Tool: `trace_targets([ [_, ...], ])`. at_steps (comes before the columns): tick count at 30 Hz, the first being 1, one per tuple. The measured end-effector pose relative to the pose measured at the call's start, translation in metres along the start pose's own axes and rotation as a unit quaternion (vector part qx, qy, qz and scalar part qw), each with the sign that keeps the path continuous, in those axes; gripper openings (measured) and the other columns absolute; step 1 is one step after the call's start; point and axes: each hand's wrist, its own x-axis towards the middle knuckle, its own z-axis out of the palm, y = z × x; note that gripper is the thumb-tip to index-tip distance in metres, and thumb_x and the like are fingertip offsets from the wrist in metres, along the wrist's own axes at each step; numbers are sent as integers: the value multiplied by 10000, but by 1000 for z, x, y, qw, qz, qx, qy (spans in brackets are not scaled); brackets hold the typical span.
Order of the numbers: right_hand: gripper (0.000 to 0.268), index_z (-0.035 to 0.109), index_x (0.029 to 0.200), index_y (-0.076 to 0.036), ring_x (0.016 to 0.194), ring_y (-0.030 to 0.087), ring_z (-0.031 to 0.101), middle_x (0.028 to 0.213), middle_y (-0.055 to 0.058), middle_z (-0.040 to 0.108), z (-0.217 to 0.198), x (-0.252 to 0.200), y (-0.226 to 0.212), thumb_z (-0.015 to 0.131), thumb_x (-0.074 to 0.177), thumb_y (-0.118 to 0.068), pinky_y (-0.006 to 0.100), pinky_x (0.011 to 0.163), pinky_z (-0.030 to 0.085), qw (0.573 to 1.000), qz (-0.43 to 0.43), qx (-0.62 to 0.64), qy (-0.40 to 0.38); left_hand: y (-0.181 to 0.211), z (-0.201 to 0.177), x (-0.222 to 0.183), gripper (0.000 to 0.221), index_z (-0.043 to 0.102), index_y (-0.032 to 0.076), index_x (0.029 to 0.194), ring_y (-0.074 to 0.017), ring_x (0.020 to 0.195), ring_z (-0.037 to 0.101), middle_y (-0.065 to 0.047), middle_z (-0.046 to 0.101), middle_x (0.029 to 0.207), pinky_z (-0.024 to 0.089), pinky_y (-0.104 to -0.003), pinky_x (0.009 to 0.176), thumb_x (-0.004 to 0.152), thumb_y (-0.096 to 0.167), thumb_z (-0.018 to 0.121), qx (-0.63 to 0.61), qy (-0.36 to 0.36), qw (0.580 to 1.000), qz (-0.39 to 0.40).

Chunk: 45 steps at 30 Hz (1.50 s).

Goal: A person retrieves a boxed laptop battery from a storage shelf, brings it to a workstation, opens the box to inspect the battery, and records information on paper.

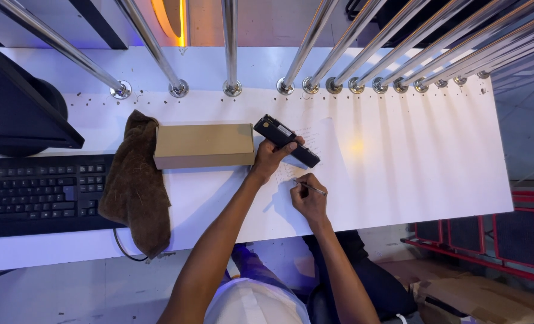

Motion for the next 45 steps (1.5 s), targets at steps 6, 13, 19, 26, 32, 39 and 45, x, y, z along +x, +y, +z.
trace_targets([
  [6, 116, 612, 860, -59, 389, 261, 565, 503, 124, 563, -1, -1, 1, 593, 793, 34, 314, 359, 406, 1000, 1, -3, 14, 8, 3, -1, 316, 674, -3, 1275, -261, 1203, 669, -171, 743, 1194, 516, -438, 1098, 1012, 168, 716, -4, 3, 1000, 5],
  [13, 101, 608, 847, -46, 401, 282, 569, 505, 146, 559, -1, 2, -1, 591, 790, 36, 335, 364, 398, 1000, 6, 4, 9, 15, 4, -2, 286, 711, 25, 1254, -254, 1205, 666, -161, 748, 1186, 520, -431, 1089, 1020, 190, 707, 4, -5, 1000, 4],
  [19, 103, 616, 841, -51, 399, 279, 558, 508, 139, 562, 0, 2, 0, 597, 778, 29, 335, 367, 399, 999, 14, -9, 27, 13, 5, -2, 290, 709, 21, 1244, -264, 1206, 667, -164, 743, 1198, 510, -445, 1103, 1004, 181, 732, 0, 7, 1000, -4],
  [26, 93, 620, 839, -44, 403, 282, 565, 510, 145, 559, 0, 2, 0, 600, 776, 21, 337, 367, 398, 999, 15, 1, 33, 11, 4, -3, 272, 717, 28, 1243, -263, 1212, 663, -167, 743, 1199, 517, -438, 1096, 1019, 182, 708, 7, 2, 1000, 1],
  [32, 93, 627, 842, -40, 402, 283, 560, 506, 150, 559, -1, 5, -5, 591, 780, 19, 337, 374, 402, 999, 17, -2, 39, 8, 3, -1, 266, 706, 30, 1248, -289, 1228, 650, -173, 734, 1209, 507, -482, 1108, 1021, 169, 708, -3, 1, 1000, 5],
  [39, 87, 635, 829, -59, 393, 267, 563, 507, 133, 570, 1, -1, 1, 608, 779, 6, 325, 361, 399, 999, 32, -11, 43, 3, 2, -2, 290, 684, 13, 1266, -286, 1225, 653, -174, 733, 1210, 497, -482, 1121, 1018, 162, 709, 0, 4, 1000, 3],
  [45, 68, 620, 864, -63, 418, 219, 538, 545, 127, 587, -4, -1, 11, 561, 865, -30, 307, 397, 388, 987, 112, 42, 104, -1, -1, -1, 320, 661, 14, 1296, -281, 1227, 653, -160, 737, 1206, 503, -479, 1109, 1023, 174, 706, 15, 0, 1000, 9],
])
